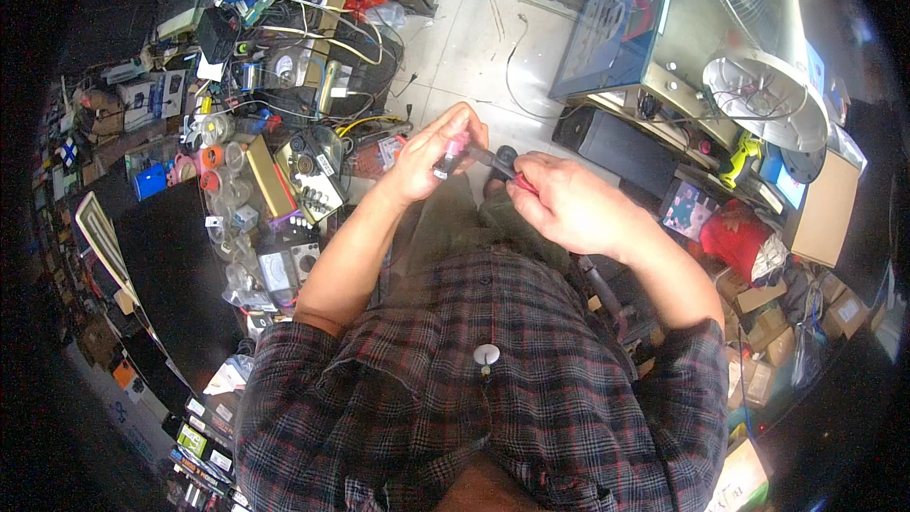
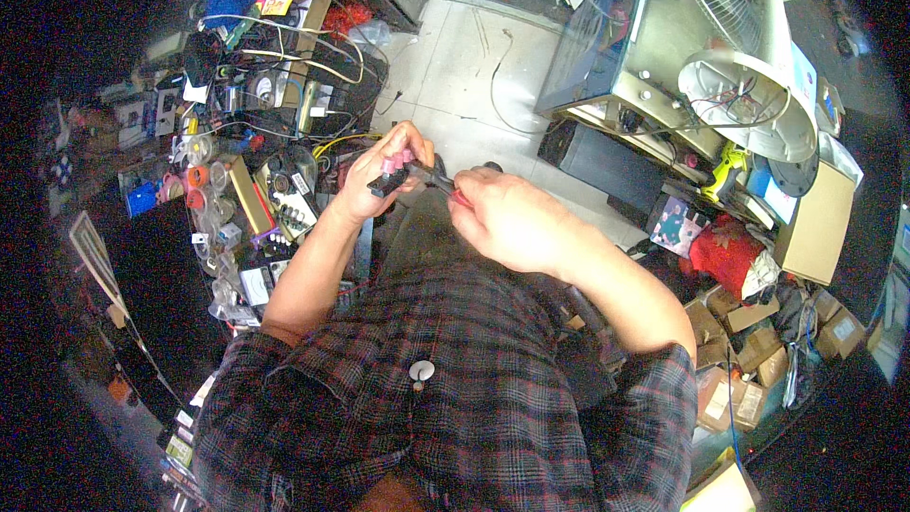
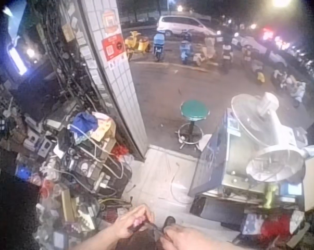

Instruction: The person repairs a ceiling fan by manipulating internal wiring and components. They use a power drill to remove and install parts, and pliers to strip and adjust wires, working within a cluttered workshop environment.

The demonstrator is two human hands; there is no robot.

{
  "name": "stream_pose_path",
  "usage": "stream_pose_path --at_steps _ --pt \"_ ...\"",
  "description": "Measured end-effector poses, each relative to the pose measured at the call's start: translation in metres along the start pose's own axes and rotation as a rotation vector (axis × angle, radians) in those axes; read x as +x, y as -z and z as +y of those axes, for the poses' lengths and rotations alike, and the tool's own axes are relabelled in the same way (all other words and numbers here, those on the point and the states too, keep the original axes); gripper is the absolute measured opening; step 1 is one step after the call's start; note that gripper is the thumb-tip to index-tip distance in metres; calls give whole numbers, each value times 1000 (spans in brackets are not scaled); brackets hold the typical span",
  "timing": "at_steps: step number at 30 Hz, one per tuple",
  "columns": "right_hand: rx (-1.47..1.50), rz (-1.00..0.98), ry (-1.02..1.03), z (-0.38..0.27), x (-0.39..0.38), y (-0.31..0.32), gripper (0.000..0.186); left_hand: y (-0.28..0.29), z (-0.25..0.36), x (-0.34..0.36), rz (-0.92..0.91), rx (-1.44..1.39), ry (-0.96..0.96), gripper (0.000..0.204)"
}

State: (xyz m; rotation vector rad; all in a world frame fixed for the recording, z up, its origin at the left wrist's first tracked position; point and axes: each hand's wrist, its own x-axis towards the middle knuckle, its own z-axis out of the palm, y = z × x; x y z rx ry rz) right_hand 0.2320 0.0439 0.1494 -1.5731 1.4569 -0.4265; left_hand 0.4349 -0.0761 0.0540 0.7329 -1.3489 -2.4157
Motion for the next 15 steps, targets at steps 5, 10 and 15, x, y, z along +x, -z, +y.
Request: stream_pose_path --at_steps 5,10,15 --pt "0 -121 -8 -1 1 15 25 -3 5 -4 0 82 40 47" --pt "17 -12 0 -1 2 7 26 -6 -4 0 7 -210 -15 43" --pt "33 169 -64 -5 0 -15 28 -11 -11 5 12 -502 -65 38"
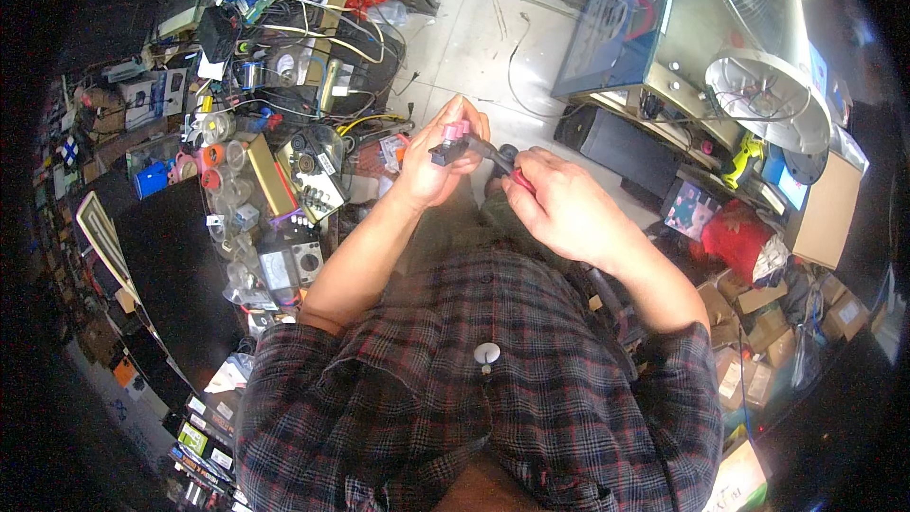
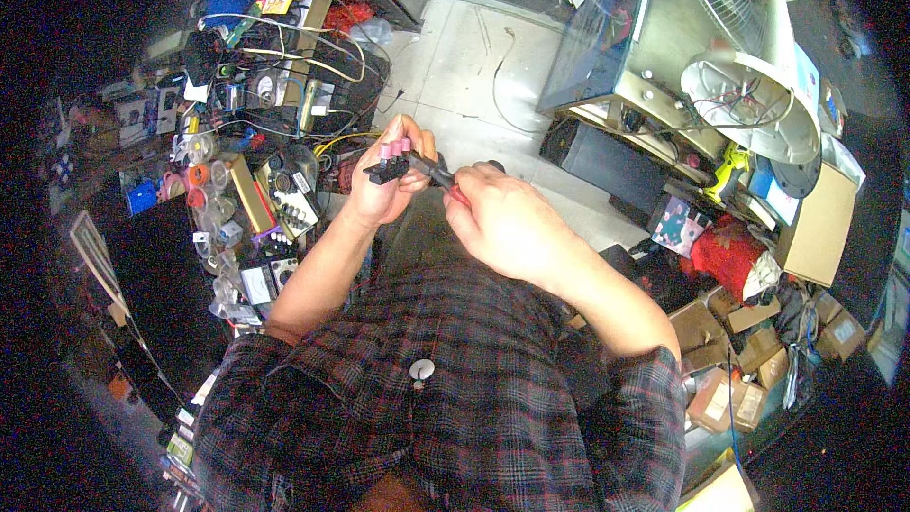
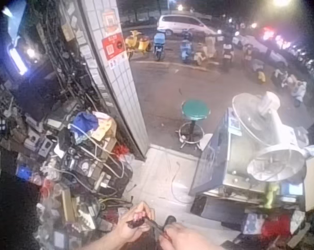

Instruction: The person repairs a ceiling fan by manipulating internal wiring and components. They use a power drill to remove and install parts, and pliers to strip and adjust wires, working within a cluttered workshop environment.

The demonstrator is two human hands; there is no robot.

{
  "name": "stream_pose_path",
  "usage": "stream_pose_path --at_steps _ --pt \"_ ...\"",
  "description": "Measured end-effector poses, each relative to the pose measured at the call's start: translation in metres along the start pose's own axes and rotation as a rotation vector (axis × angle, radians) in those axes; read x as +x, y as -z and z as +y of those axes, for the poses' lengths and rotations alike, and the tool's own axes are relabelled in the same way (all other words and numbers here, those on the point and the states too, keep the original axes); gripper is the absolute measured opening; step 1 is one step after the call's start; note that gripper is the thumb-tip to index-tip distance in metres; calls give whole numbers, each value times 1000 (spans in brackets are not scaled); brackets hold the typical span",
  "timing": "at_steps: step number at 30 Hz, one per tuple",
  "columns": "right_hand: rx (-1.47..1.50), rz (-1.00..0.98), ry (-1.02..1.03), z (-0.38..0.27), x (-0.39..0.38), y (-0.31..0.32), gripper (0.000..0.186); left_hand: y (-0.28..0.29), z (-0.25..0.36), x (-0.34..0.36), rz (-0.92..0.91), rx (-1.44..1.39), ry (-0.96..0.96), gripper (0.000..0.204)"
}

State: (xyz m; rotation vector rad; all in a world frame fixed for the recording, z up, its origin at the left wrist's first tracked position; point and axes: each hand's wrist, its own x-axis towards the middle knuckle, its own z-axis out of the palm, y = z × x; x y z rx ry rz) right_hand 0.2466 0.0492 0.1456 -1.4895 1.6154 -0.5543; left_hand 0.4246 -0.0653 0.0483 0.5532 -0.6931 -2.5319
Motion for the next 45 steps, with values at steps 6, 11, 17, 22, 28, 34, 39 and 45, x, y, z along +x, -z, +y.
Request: stream_pose_path --at_steps 6,11,17,22,28,34,39,45 --pt "44 -178 35 10 0 18 25 -2 7 -2 -7 259 90 40" --pt "26 -299 -49 9 1 27 24 -7 6 -4 31 322 142 38" --pt "32 -63 -15 18 -4 14 24 -4 5 4 215 176 62 35" --pt "169 123 -138 21 -16 7 23 -2 16 8 329 196 48 37" --pt "-2 308 -27 17 -27 -5 19 -6 25 3 239 388 72 27" --pt "-446 356 49 2 -14 7 14 -19 24 12 296 234 94 21" --pt "-654 359 69 3 0 13 14 -10 22 13 299 106 105 19" --pt "-752 309 59 3 11 13 15 -15 20 14 321 193 114 22"
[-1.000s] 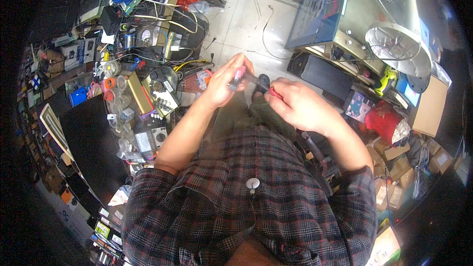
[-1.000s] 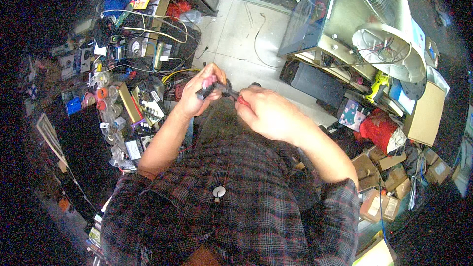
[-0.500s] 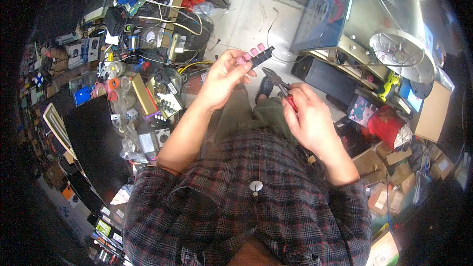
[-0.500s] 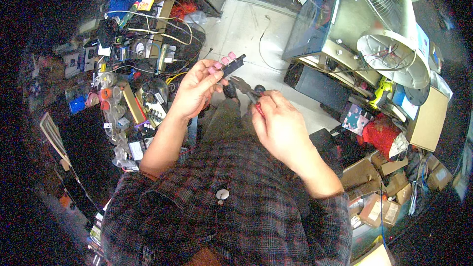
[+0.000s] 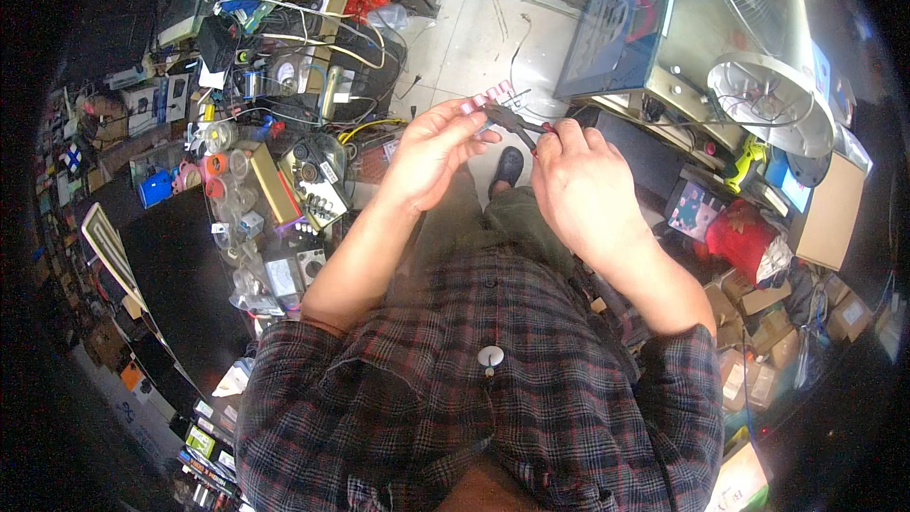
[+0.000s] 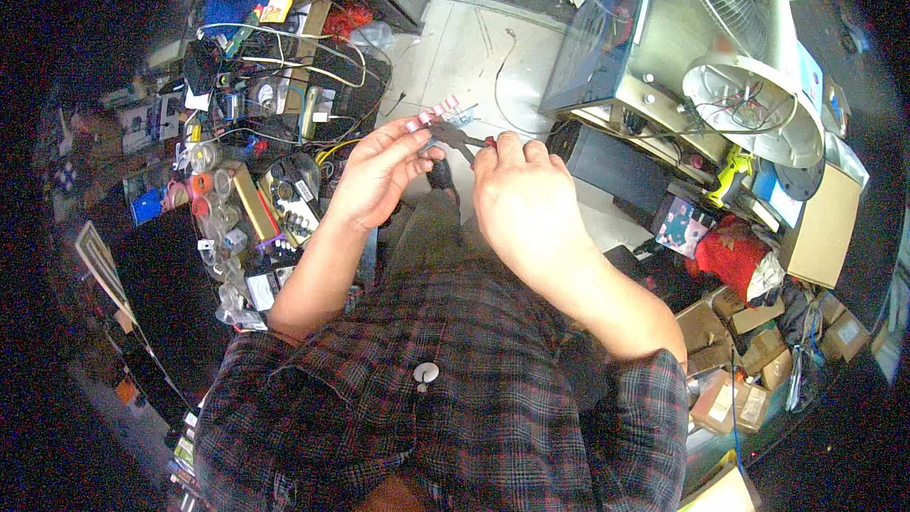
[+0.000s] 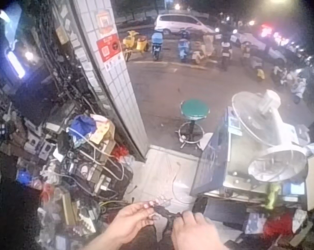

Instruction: The person repairs a ceiling fan by manipulating internal wiring and components. They use a power drill to remove and install parts, and pliers to strip and adjust wires, working within a cluttered workshop environment.

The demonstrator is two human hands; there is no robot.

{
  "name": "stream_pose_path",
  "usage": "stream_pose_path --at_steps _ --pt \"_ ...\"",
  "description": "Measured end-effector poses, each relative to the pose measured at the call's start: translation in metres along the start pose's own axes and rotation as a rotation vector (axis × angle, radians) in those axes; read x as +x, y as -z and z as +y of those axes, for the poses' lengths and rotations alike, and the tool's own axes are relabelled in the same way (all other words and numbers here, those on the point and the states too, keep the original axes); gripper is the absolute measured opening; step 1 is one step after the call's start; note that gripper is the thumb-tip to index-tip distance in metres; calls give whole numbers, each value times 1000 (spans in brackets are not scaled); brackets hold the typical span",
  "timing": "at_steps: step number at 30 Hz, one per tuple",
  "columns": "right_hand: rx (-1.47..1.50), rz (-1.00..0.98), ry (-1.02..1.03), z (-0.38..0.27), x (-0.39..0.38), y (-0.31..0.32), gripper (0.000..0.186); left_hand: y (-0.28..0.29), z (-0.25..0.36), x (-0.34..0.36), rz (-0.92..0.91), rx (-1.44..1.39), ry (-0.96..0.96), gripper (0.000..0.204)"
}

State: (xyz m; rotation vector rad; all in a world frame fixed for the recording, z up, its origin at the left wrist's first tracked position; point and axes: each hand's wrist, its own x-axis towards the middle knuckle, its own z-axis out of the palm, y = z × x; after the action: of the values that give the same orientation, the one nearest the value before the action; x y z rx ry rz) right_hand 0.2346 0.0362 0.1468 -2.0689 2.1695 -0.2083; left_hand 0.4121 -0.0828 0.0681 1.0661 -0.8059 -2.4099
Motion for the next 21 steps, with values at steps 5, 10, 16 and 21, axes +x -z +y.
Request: stream_pose_path --at_steps 5,10,16,21 --pt "-10 -30 5 3 3 -6 15 -4 0 0 26 91 -24 22" --pt "16 -55 -9 4 6 -8 13 -6 -1 2 36 231 -65 25" --pt "18 -88 3 6 6 -8 14 -8 -3 5 20 483 -128 32" --pt "132 -128 -42 5 6 -8 15 -17 -9 8 60 235 -174 42"
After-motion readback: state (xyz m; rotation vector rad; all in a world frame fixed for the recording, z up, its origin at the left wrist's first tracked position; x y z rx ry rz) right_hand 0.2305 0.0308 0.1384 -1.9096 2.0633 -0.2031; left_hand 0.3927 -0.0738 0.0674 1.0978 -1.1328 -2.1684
